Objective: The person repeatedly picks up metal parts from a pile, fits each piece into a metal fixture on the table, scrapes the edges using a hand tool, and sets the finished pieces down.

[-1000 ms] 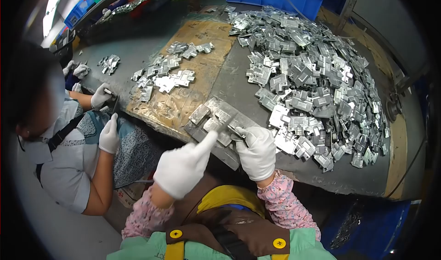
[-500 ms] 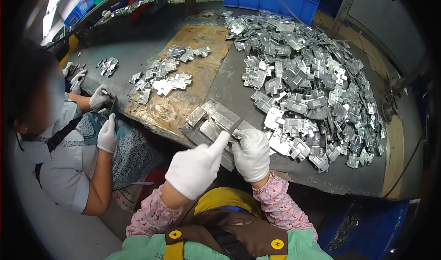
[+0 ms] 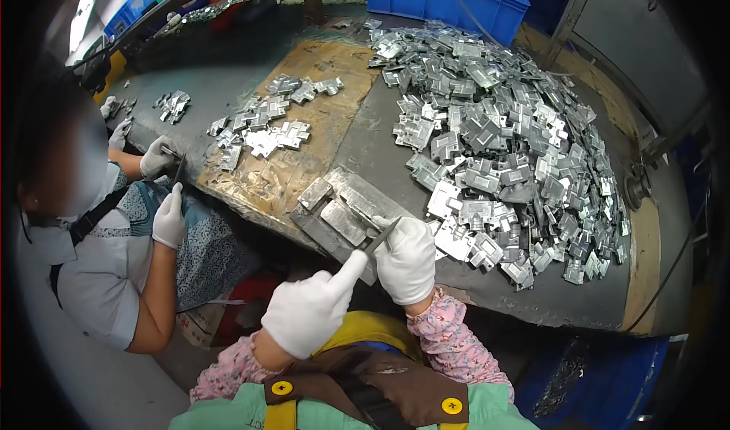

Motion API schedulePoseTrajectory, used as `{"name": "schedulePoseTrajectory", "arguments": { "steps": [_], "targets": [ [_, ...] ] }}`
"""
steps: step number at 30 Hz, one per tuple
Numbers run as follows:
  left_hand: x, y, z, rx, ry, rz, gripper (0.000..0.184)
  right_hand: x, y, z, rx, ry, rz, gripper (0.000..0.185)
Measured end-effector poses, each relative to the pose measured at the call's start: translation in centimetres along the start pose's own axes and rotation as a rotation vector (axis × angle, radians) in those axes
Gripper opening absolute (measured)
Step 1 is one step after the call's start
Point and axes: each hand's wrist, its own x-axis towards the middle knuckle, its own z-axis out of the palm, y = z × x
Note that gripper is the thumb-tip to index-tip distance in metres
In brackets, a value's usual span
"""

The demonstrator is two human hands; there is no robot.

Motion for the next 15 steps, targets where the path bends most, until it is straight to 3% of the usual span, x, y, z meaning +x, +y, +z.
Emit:
{"name": "schedulePoseTrajectory", "arguments": {
  "steps": [6, 8, 10, 15],
  "targets": [
    [3.3, 0.8, 2.0, -0.135, 0.144, -0.018, 0.048, -0.3, 0.3, 1.1, 0.012, 0.057, -0.016, 0.018],
    [2.5, 0.9, 1.5, -0.086, 0.088, -0.047, 0.049, -0.2, 0.3, 0.7, 0.028, 0.031, -0.005, 0.017],
    [0.4, 0.4, 0.3, -0.072, 0.020, -0.050, 0.049, -0.3, 0.4, 0.5, 0.023, 0.026, -0.020, 0.020],
    [-3.5, -0.9, -1.1, -0.131, 0.077, -0.087, 0.046, -0.5, 0.0, 1.0, 0.007, 0.071, -0.006, 0.029]
  ]
}}
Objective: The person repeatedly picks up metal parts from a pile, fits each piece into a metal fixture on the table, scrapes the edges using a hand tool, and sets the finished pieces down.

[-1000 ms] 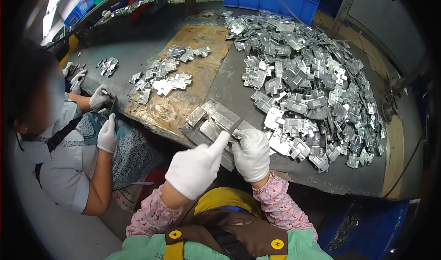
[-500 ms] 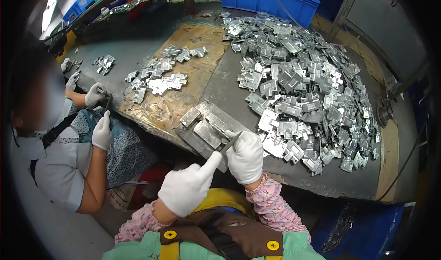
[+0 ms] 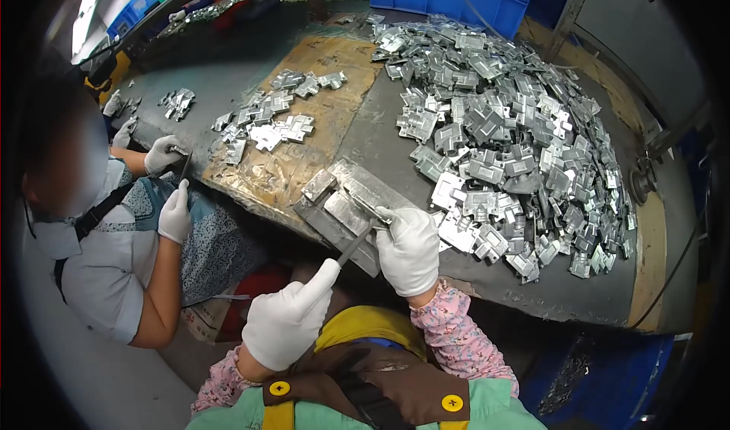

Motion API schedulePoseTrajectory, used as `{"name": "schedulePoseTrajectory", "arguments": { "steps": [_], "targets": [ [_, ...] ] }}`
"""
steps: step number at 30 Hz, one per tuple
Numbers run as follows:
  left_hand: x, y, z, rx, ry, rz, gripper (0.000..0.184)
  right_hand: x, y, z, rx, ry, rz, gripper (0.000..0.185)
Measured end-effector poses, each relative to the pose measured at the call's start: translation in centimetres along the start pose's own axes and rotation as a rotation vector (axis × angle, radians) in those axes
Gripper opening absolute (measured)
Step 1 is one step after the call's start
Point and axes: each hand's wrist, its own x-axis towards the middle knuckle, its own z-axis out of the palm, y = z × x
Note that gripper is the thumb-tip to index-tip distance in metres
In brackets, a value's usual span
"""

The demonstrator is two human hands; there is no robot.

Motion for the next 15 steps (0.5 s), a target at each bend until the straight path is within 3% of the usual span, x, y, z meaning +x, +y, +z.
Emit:
{"name": "schedulePoseTrajectory", "arguments": {
  "steps": [7, 12, 13, 15],
  "targets": [
    [5.4, 1.9, 3.5, 0.051, 0.059, 0.062, 0.047, 0.4, -0.1, -0.3, -0.017, -0.009, -0.004, 0.016],
    [3.0, 1.7, 1.7, 0.090, -0.058, 0.025, 0.048, 0.8, -0.5, -0.7, -0.021, 0.032, -0.081, 0.011],
    [2.7, 1.8, 1.4, 0.104, -0.102, 0.000, 0.049, 0.4, -0.5, -0.6, -0.016, 0.006, -0.014, 0.012],
    [3.6, 1.6, 3.1, -0.030, 0.043, 0.060, 0.049, 0.4, -0.9, -0.6, -0.013, -0.035, 0.029, 0.014]
  ]
}}
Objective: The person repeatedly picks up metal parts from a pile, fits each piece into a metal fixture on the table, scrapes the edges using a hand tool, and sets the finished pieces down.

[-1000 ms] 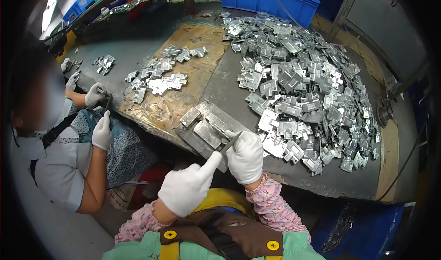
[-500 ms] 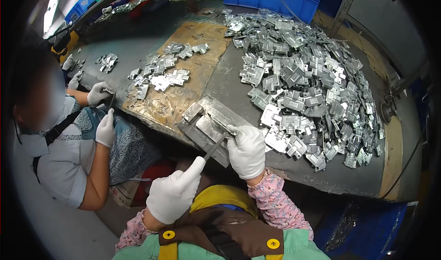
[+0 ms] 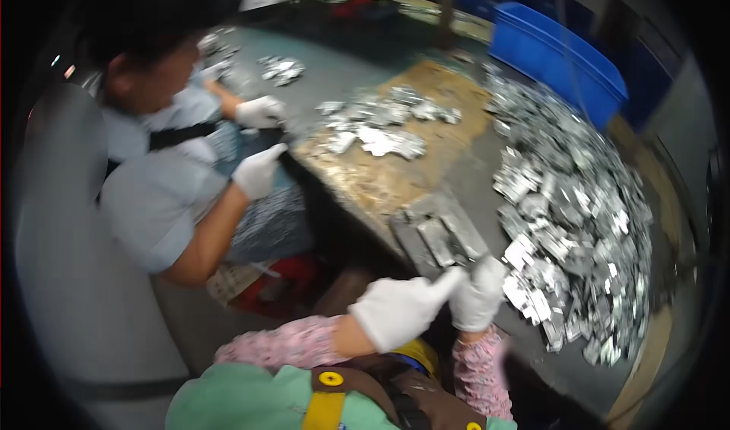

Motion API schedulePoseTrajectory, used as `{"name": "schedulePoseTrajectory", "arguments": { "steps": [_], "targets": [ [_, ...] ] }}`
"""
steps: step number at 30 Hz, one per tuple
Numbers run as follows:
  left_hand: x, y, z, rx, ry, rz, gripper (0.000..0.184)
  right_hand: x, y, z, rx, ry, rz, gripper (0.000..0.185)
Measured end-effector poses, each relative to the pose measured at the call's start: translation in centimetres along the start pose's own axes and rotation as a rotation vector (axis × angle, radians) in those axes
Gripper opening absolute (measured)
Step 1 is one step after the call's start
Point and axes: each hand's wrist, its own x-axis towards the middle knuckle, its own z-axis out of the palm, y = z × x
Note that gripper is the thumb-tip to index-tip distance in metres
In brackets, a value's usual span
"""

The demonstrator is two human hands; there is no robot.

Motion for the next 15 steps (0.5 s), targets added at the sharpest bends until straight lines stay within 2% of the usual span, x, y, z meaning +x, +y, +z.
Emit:
{"name": "schedulePoseTrajectory", "arguments": {
  "steps": [1, 2, 3, 5, 7, 9, 10, 11, 14, 15],
  "targets": [
    [1.3, 0.3, -0.1, 0.002, -0.055, -0.030, 0.051, 0.3, -0.4, -0.1, -0.010, 0.004, -0.014, 0.014],
    [2.4, 0.0, 1.4, -0.059, -0.039, -0.014, 0.052, 0.2, -0.1, 0.2, 0.088, -0.033, 0.065, 0.014],
    [2.8, 0.0, 2.3, -0.093, 0.051, 0.009, 0.051, -0.2, 0.4, 0.2, 0.173, -0.069, 0.150, 0.014],
    [2.2, -0.3, 1.3, -0.085, -0.045, 0.021, 0.051, -1.0, 2.3, 0.7, 0.000, -0.073, 0.098, 0.014],
    [0.2, -0.5, 0.0, -0.062, -0.099, -0.020, 0.053, -0.7, 1.8, 1.0, -0.046, 0.016, -0.007, 0.017],
    [-0.8, -1.2, -0.7, -0.131, -0.166, -0.003, 0.055, -1.5, 3.1, 1.3, -0.099, 0.023, -0.011, 0.018],
    [-0.8, -1.1, -0.1, -0.117, -0.121, 0.001, 0.056, -1.4, 2.3, 1.2, -0.073, -0.003, 0.083, 0.019],
    [-0.1, -0.8, 0.8, -0.105, -0.072, -0.004, 0.057, -1.3, 2.5, 1.7, -0.050, 0.051, 0.033, 0.014],
    [3.1, -0.6, 2.6, -0.139, -0.043, 0.061, 0.055, -1.5, 3.5, 1.4, -0.060, -0.008, 0.027, 0.013],
    [3.3, -0.6, 3.3, -0.115, 0.002, 0.075, 0.056, -1.7, 3.6, 1.6, -0.153, 0.002, 0.016, 0.011]
  ]
}}
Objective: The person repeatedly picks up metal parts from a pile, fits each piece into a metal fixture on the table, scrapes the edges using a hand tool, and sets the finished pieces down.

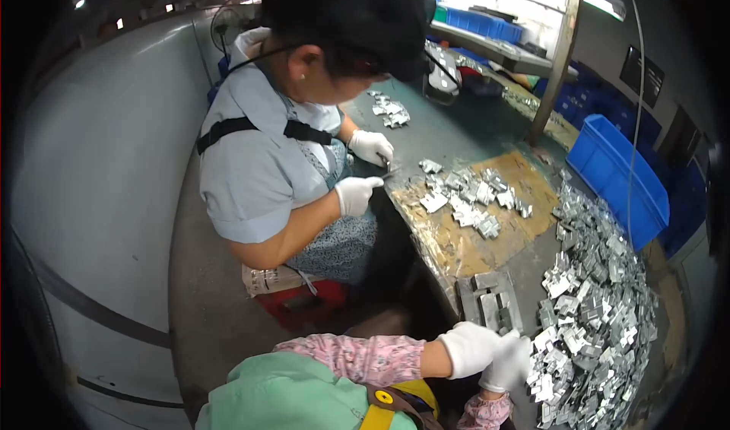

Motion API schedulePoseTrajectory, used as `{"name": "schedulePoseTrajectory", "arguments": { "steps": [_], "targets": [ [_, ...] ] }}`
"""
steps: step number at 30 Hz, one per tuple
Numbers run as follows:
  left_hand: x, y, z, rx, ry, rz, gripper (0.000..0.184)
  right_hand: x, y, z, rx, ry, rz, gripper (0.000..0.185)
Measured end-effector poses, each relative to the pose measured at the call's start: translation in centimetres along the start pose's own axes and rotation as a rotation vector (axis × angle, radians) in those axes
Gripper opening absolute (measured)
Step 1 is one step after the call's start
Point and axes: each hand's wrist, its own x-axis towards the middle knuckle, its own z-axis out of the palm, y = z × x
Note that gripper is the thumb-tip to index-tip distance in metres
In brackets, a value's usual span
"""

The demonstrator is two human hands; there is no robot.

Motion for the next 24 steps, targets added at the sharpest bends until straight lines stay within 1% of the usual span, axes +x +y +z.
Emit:
{"name": "schedulePoseTrajectory", "arguments": {
  "steps": [1, 2, 3, 4, 6, 8, 9, 10, 12, 13, 14, 15, 16, 18, 19, 20, 21, 22, 23, 24],
  "targets": [
    [-0.6, 0.0, -1.5, -0.011, -0.111, -0.006, 0.058, 0.2, -0.3, -0.1, 0.054, -0.002, 0.034, 0.010],
    [-1.8, -0.5, -1.5, 0.013, -0.081, -0.011, 0.058, 0.4, -0.5, -0.2, 0.107, -0.002, 0.070, 0.010],
    [-2.7, -0.6, -2.5, 0.019, -0.145, -0.028, 0.058, 0.6, -0.3, 0.1, 0.069, 0.049, -0.034, 0.011],
    [-3.7, -0.5, -3.4, 0.024, -0.214, -0.048, 0.058, 0.3, -0.2, 0.4, 0.131, 0.050, 0.058, 0.010],
    [-4.5, -0.5, -3.8, 0.010, -0.222, -0.065, 0.063, 0.5, -0.6, -0.2, 0.066, 0.000, 0.020, 0.008],
    [-2.8, -0.1, -3.2, 0.011, -0.202, -0.086, 0.063, -0.2, 0.9, 1.1, 0.021, 0.037, 0.072, 0.006],
    [-1.6, -0.6, -1.5, 0.005, -0.134, -0.022, 0.061, 0.1, -0.1, 0.3, 0.015, 0.015, 0.062, 0.008],
    [-0.2, -0.4, -1.2, -0.010, -0.136, -0.020, 0.059, 0.0, -0.2, 0.5, 0.055, 0.014, 0.052, 0.006],
    [0.2, -0.1, -1.0, 0.038, -0.126, -0.008, 0.059, 0.1, 0.2, 0.4, 0.120, 0.024, 0.038, 0.008],
    [-0.3, -0.2, -1.3, 0.031, -0.127, -0.031, 0.059, 0.3, -0.4, -0.1, 0.022, 0.036, -0.026, 0.012],
    [-1.6, -0.5, -1.8, 0.027, -0.133, -0.056, 0.059, 0.4, -0.4, 0.3, 0.077, 0.058, -0.017, 0.014],
    [-2.8, -0.9, -2.4, 0.037, -0.147, -0.029, 0.061, 0.4, -0.5, 0.3, 0.049, 0.065, -0.006, 0.013],
    [-3.5, -1.0, -3.5, 0.020, -0.209, -0.043, 0.063, 0.3, -0.6, 0.3, 0.025, 0.069, 0.008, 0.011],
    [-4.3, -0.7, -3.5, 0.025, -0.189, -0.068, 0.063, 0.4, -1.5, 0.2, 0.025, 0.106, 0.031, 0.008],
    [-4.1, -0.6, -2.8, 0.021, -0.161, -0.071, 0.062, 0.3, -1.2, 0.2, -0.055, 0.100, 0.033, 0.007],
    [-3.1, -0.5, -2.1, 0.020, -0.127, -0.073, 0.062, 0.6, -1.0, -0.1, 0.126, 0.015, 0.059, 0.010],
    [-1.7, 0.0, -2.3, 0.001, -0.169, -0.071, 0.061, 0.4, -0.7, 0.0, 0.154, 0.020, 0.067, 0.011],
    [-0.6, -0.2, -0.9, 0.001, -0.096, -0.020, 0.061, 0.4, -0.6, 0.0, 0.178, 0.032, 0.077, 0.012],
    [0.0, -0.6, 0.3, -0.007, -0.075, -0.014, 0.061, 0.7, -0.7, 0.0, 0.304, 0.020, 0.134, 0.011],
    [0.4, -0.7, 0.8, -0.017, -0.055, -0.004, 0.061, 0.5, 0.0, 0.1, 0.253, 0.005, 0.130, 0.010]
  ]
}}
